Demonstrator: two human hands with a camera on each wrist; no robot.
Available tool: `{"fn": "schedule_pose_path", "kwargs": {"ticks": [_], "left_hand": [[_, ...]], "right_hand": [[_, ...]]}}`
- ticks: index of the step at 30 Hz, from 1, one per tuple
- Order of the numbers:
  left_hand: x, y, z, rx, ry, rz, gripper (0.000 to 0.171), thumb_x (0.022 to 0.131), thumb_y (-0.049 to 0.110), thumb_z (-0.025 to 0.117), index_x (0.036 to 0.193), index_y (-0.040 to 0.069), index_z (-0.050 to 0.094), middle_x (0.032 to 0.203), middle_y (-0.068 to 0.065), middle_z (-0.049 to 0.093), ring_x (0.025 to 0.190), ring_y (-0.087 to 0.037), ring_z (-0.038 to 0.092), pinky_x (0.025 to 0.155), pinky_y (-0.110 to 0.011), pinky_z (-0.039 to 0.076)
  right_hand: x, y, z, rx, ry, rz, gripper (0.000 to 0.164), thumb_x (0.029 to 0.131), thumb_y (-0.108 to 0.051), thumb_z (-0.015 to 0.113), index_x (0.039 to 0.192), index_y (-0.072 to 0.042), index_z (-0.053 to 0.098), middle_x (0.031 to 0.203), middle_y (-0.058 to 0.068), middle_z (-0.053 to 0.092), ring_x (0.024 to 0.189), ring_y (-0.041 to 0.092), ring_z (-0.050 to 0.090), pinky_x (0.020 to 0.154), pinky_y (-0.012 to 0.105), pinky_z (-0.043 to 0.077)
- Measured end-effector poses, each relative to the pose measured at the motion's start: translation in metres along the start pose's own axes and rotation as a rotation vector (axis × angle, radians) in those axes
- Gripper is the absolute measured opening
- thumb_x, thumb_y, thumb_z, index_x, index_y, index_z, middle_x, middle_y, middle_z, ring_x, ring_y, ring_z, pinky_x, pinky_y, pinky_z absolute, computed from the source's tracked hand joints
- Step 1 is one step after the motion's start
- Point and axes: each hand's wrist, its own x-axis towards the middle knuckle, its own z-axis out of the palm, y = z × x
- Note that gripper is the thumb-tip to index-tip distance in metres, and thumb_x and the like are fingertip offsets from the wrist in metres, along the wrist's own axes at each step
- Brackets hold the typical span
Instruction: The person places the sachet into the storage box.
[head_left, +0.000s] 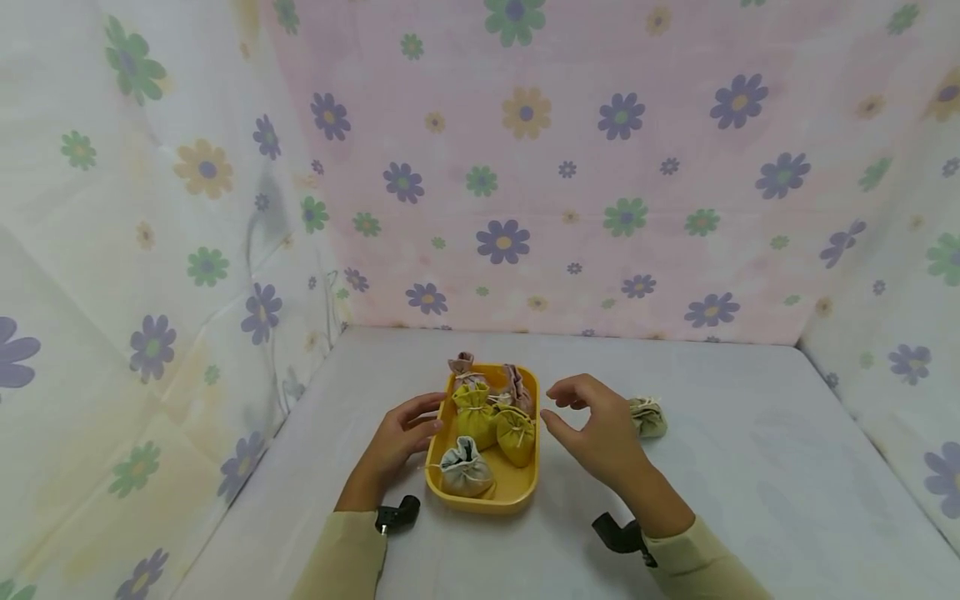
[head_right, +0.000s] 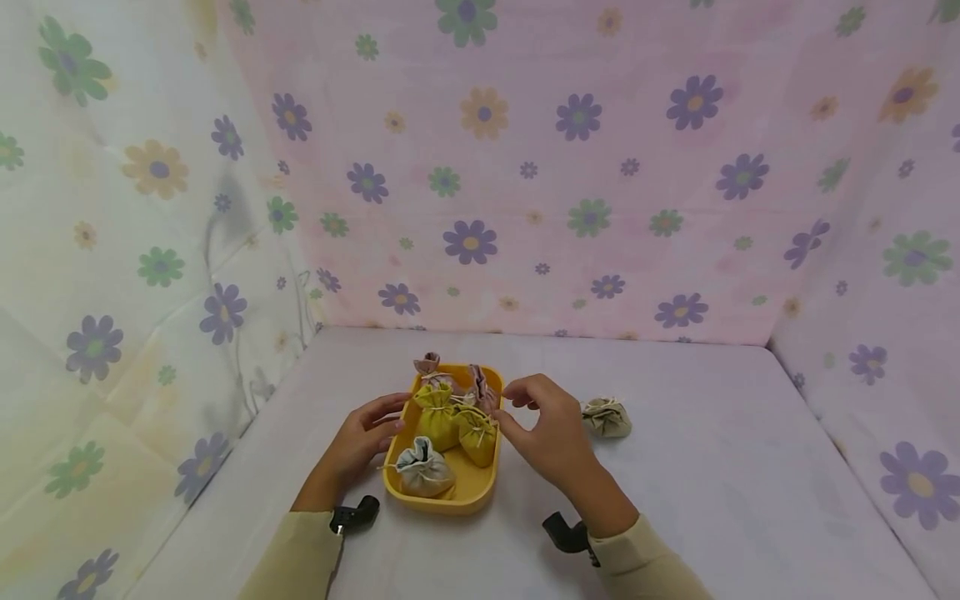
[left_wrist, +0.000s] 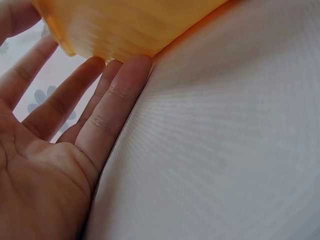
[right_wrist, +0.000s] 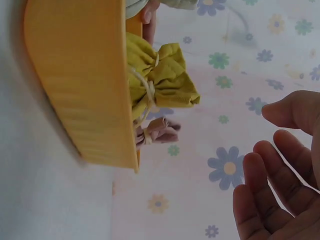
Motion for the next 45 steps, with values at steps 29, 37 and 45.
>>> {"fn": "schedule_pose_path", "kwargs": {"ticks": [29,37,45], "left_hand": [[-0.001,0.001,0.001,0.006,0.006,0.000,0.053,0.091,0.041,0.079,0.140,0.032,0.062,0.149,-0.003,0.058,0.134,-0.029,0.060,0.097,-0.044,0.060],[-0.002,0.001,0.002,0.007,0.000,-0.001,0.051,0.091,0.040,0.079,0.140,0.033,0.063,0.149,-0.001,0.058,0.135,-0.028,0.059,0.100,-0.044,0.059],[-0.003,0.003,0.001,0.007,-0.005,-0.002,0.050,0.092,0.039,0.079,0.139,0.035,0.063,0.149,0.000,0.057,0.136,-0.028,0.058,0.100,-0.044,0.059]], "right_hand": [[-0.035,0.100,-0.048,-0.203,0.069,0.065,0.042,0.079,-0.016,0.091,0.117,-0.010,0.073,0.120,0.010,0.068,0.111,0.030,0.064,0.089,0.053,0.054],[-0.044,0.116,-0.052,-0.175,-0.025,0.192,0.051,0.080,-0.027,0.091,0.125,-0.013,0.070,0.124,0.011,0.061,0.105,0.028,0.060,0.082,0.051,0.052],[-0.046,0.126,-0.049,-0.201,-0.051,0.230,0.057,0.076,-0.026,0.093,0.126,-0.015,0.069,0.119,0.009,0.060,0.103,0.026,0.060,0.082,0.046,0.050]]}}
